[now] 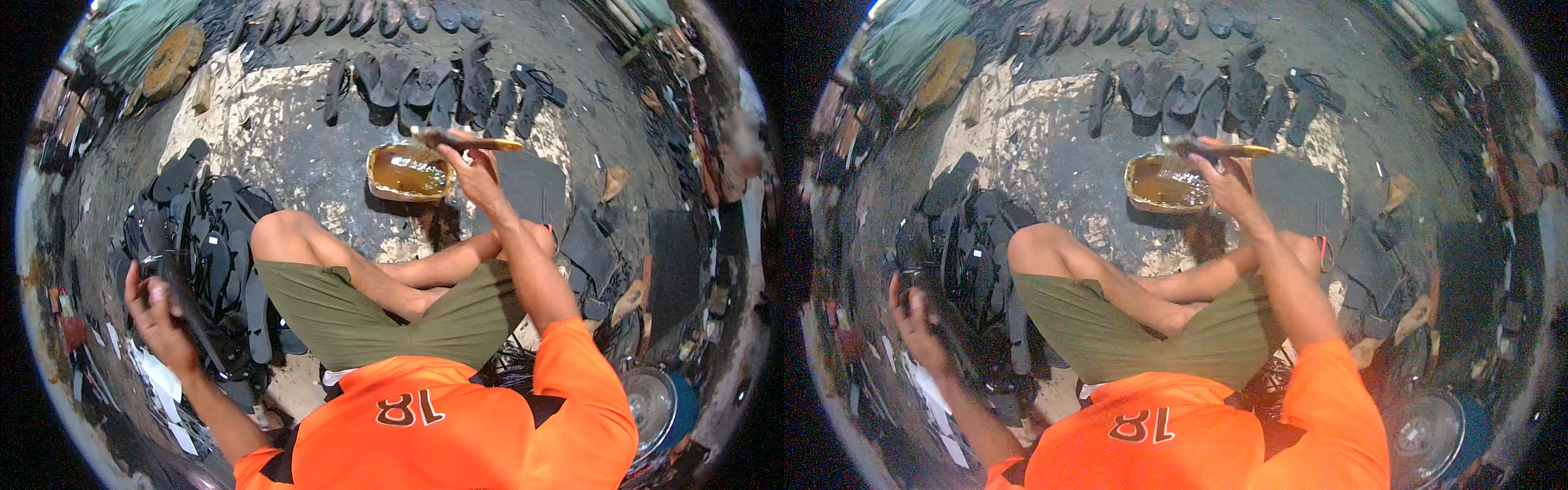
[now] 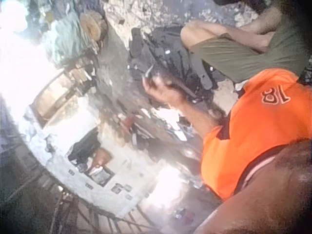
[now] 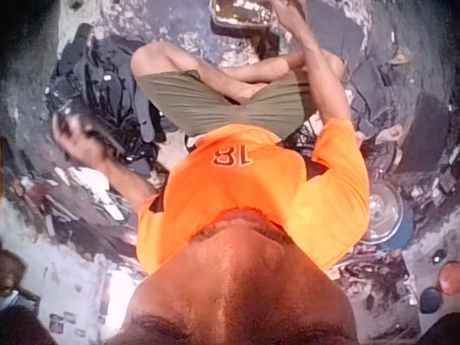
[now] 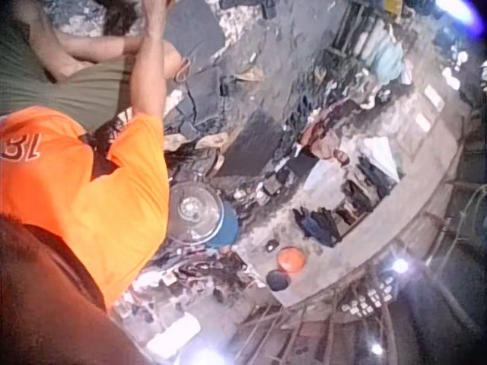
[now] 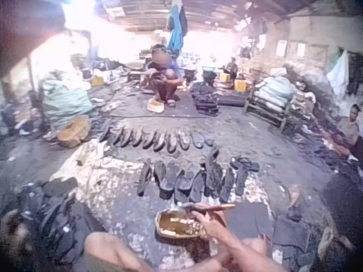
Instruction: The person sits on the floor and repeatedly applies a brown adhesive to the soles of black flip-flops using a brush. The person picks up each sandal, coats the sole, and places it back in a row.
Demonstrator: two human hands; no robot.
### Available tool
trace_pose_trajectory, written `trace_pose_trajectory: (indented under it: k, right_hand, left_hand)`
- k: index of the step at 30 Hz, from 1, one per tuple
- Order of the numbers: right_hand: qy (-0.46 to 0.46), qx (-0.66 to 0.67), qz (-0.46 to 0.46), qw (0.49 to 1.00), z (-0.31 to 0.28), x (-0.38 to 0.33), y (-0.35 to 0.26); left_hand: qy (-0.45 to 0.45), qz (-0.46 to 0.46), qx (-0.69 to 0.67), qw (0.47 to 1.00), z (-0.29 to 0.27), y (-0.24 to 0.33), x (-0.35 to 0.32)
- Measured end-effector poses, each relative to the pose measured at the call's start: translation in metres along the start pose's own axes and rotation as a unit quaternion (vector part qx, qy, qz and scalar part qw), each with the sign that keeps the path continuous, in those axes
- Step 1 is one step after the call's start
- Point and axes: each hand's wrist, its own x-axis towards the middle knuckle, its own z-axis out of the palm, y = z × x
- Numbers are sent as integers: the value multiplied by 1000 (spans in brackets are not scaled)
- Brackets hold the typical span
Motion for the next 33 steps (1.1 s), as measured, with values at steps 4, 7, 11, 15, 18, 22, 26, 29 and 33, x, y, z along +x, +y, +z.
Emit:
trace_pose_trajectory:
  k: [4, 7, 11, 15, 18, 22, 26, 29, 33]
  right_hand:
    - [-247, -484, 53, 838, -87, -11, 33]
    - [-10, -259, 50, 964, -121, -6, 6]
    - [170, 124, 100, 972, -134, 6, -44]
    - [227, 255, 149, 928, -116, 3, -88]
    - [214, 364, 156, 893, -65, -12, -144]
    - [-17, 394, 161, 905, 18, -67, -202]
    - [-21, 203, 36, 978, 44, -74, -204]
    - [-14, 159, -60, 985, 49, -61, -206]
    - [-131, 205, -8, 970, 40, -91, -209]
  left_hand:
    - [-162, 203, 200, 945, 58, -37, -21]
    - [-309, 128, 290, 896, 64, -38, -45]
    - [-292, 291, 325, 851, 88, -24, -63]
    - [-251, 288, 232, 894, 97, -21, -35]
    - [-256, -150, -176, 938, 106, -7, -42]
    - [-323, -225, -455, 799, 155, -14, -67]
    - [-271, -276, -549, 741, 171, 5, -108]
    - [-273, -281, -588, 708, 164, -6, -103]
    - [-215, -211, -439, 847, 154, 18, -88]
